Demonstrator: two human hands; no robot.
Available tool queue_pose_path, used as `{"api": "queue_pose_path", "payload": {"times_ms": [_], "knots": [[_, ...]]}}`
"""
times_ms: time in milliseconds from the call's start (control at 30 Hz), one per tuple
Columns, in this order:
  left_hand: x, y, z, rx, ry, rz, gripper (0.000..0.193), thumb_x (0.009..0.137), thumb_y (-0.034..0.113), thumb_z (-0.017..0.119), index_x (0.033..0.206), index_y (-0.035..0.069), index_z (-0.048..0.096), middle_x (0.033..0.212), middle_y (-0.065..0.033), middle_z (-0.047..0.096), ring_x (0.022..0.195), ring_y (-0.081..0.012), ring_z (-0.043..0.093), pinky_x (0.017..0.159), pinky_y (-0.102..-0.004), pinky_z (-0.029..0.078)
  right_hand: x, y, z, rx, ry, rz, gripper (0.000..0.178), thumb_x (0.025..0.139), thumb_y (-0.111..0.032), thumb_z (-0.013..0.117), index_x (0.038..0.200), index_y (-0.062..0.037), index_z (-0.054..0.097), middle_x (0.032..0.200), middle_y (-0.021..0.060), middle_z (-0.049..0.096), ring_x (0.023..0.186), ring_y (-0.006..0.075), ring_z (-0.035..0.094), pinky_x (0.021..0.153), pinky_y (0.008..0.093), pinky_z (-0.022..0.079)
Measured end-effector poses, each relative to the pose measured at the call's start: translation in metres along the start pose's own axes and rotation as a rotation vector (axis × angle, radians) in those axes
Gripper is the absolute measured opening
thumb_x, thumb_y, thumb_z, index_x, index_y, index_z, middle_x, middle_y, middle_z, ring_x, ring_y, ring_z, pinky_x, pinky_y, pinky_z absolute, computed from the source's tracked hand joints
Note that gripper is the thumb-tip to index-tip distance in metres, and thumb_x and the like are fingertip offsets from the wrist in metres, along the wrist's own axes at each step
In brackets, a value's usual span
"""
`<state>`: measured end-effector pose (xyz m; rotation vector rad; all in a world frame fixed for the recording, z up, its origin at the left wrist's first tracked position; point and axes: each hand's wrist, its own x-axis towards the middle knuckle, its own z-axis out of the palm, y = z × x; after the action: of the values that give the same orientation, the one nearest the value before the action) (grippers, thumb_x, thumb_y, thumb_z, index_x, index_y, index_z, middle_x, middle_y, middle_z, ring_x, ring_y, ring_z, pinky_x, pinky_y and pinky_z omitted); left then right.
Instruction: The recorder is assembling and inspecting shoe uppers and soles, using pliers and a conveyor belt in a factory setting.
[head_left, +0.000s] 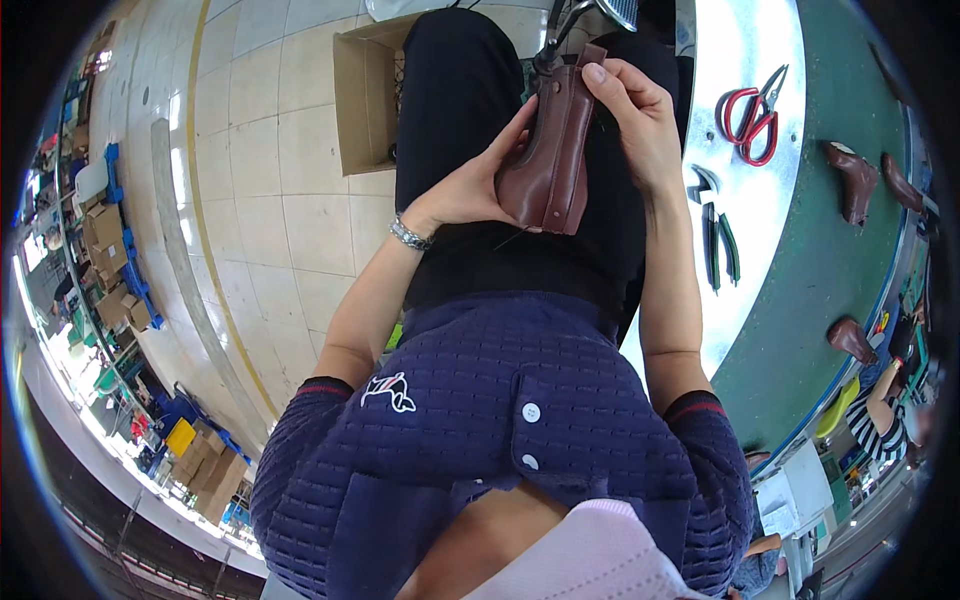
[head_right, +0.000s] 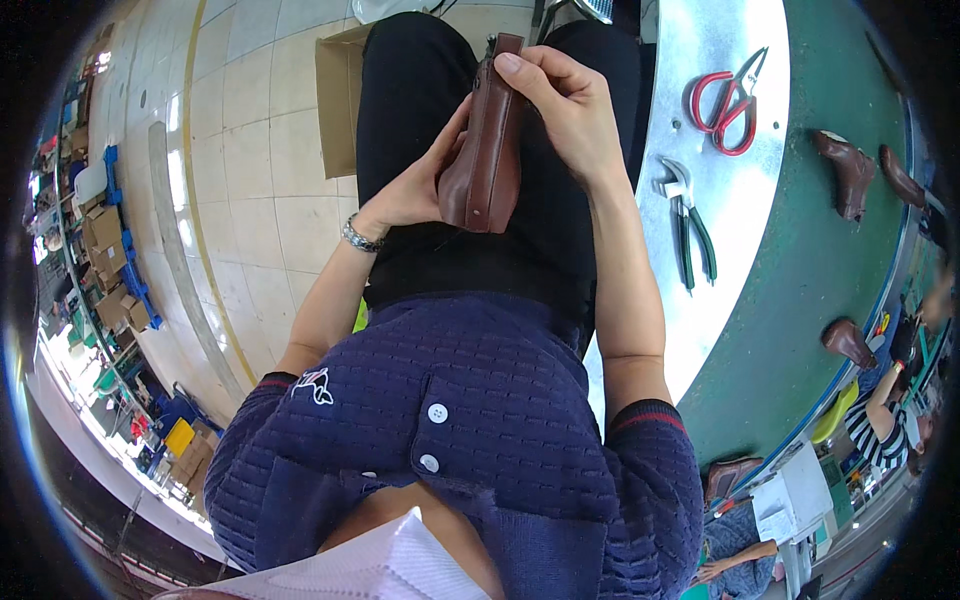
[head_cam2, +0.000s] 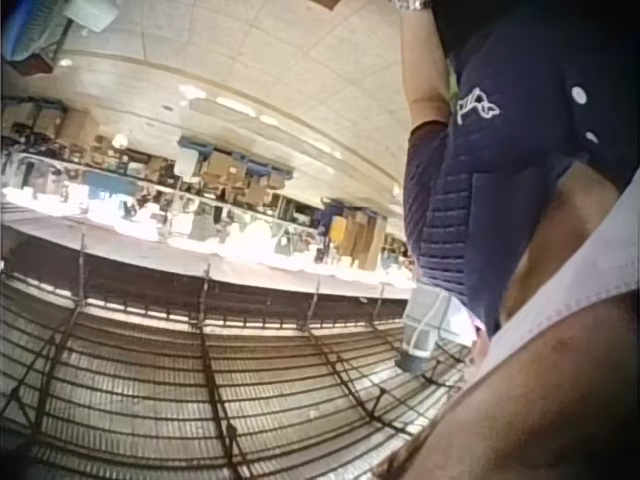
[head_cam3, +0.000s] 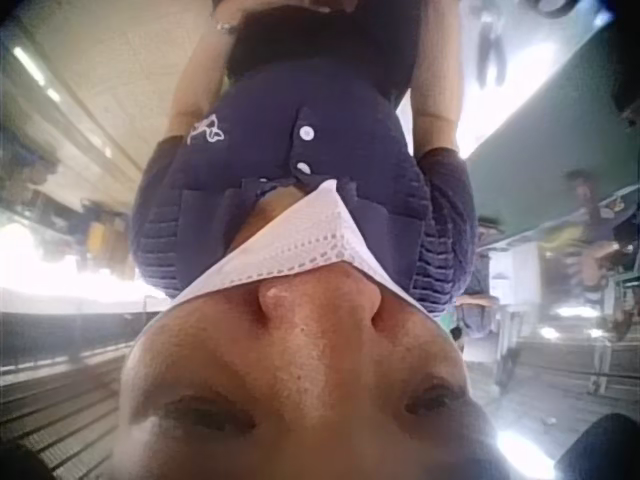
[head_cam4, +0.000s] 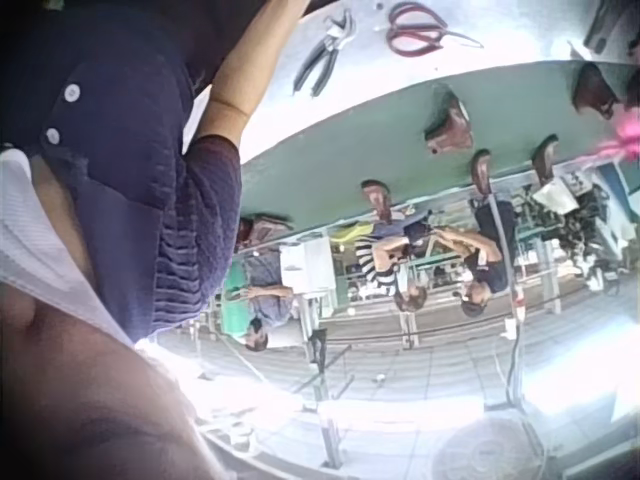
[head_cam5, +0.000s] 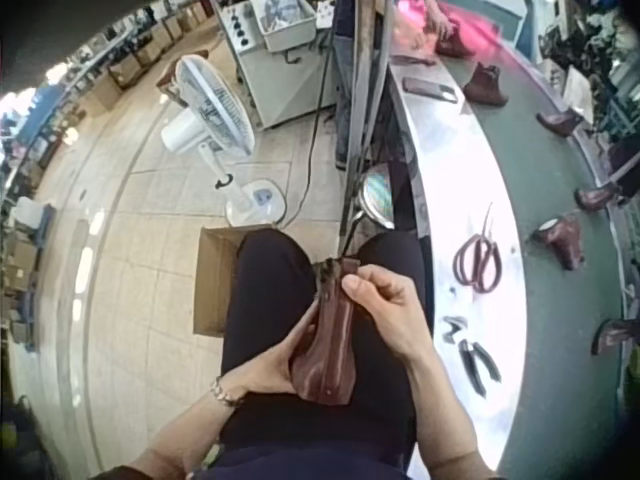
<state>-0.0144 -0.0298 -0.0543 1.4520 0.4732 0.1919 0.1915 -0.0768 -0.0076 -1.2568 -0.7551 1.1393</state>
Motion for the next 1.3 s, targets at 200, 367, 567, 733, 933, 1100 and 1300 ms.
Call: {"api": "queue_pose_path", "payload": {"times_ms": [200, 367, 567, 733, 933, 1100, 1300], "knots": [[0.002, 0.028, -0.017, -0.287, -0.217, -0.012, 0.139, 0.050, 0.028, 0.090, 0.147, 0.010, -0.007, 0.150, -0.0191, 0.014, 0.139, -0.0243, 0.018, 0.112, -0.0342, 0.016, -0.009, -0.005, 0.000, 0.018, 0.003, -0.095, 0.018, 0.089, -0.022, 0.063, 0.089, -0.0039, 0.067, 0.075, -0.0050, 0.060, 0.071, 0.0013, 0.052, 0.066, 0.0162, 0.040], [0.006, 0.034, -0.015, -0.010, -0.230, 0.026, 0.140, 0.049, 0.026, 0.091, 0.146, 0.011, -0.009, 0.151, -0.0177, 0.012, 0.139, -0.0243, 0.017, 0.113, -0.0344, 0.016, -0.008, -0.003, -0.002, -0.007, 0.019, -0.078, 0.019, 0.089, -0.023, 0.062, 0.092, -0.0050, 0.068, 0.080, -0.0041, 0.061, 0.077, 0.0030, 0.053, 0.074, 0.0184, 0.040], [0.012, 0.022, 0.004, -0.047, -0.053, 0.048, 0.134, 0.049, 0.017, 0.091, 0.147, 0.009, 0.000, 0.151, -0.0135, 0.016, 0.137, -0.0205, 0.021, 0.112, -0.0337, 0.019, -0.006, -0.010, -0.002, -0.110, 0.091, -0.136, 0.022, 0.089, -0.021, 0.061, 0.098, -0.0021, 0.067, 0.083, -0.0017, 0.063, 0.078, 0.0044, 0.055, 0.072, 0.0188, 0.043], [0.008, 0.049, -0.005, -0.042, 0.097, 0.145, 0.118, 0.055, 0.021, 0.089, 0.146, 0.007, 0.015, 0.146, -0.0105, 0.029, 0.133, -0.0181, 0.031, 0.111, -0.0329, 0.023, -0.040, -0.017, -0.055, -0.721, 0.410, -0.188, 0.033, 0.090, -0.026, 0.058, 0.115, -0.0061, 0.062, 0.110, 0.0134, 0.063, 0.107, 0.0234, 0.057, 0.090, 0.0346, 0.044], [-0.037, 0.063, -0.042, -0.657, 0.409, -0.266, 0.050, 0.095, 0.026, 0.049, 0.137, 0.004, 0.035, 0.131, -0.0057, 0.046, 0.119, -0.0132, 0.045, 0.101, -0.0315, 0.037, -0.147, 0.014, -0.114, -1.456, 0.457, 0.217, 0.055, 0.083, -0.036, 0.066, 0.129, -0.0094, 0.051, 0.124, 0.0196, 0.048, 0.117, 0.0343, 0.046, 0.095, 0.0430, 0.041], [-0.022, 0.083, -0.041, -0.601, 0.332, -0.397, 0.050, 0.096, 0.023, 0.045, 0.138, -0.001, 0.034, 0.133, -0.0054, 0.046, 0.118, -0.0109, 0.046, 0.099, -0.0270, 0.038, -0.169, 0.014, -0.105, -1.253, 0.448, 0.360, 0.046, 0.087, -0.027, 0.062, 0.127, -0.0071, 0.053, 0.099, 0.0132, 0.053, 0.084, 0.0221, 0.051, 0.075, 0.0341, 0.044], [0.022, 0.094, -0.011, -0.418, 0.239, -0.395, 0.056, 0.091, 0.030, 0.053, 0.135, -0.001, 0.036, 0.128, -0.0113, 0.049, 0.117, -0.0164, 0.045, 0.099, -0.0275, 0.035, -0.150, -0.032, -0.070, 0.076, 0.566, 0.581, 0.042, 0.089, -0.023, 0.057, 0.124, -0.0016, 0.048, 0.089, 0.0061, 0.057, 0.073, 0.0087, 0.053, 0.052, 0.0165, 0.040]]}}
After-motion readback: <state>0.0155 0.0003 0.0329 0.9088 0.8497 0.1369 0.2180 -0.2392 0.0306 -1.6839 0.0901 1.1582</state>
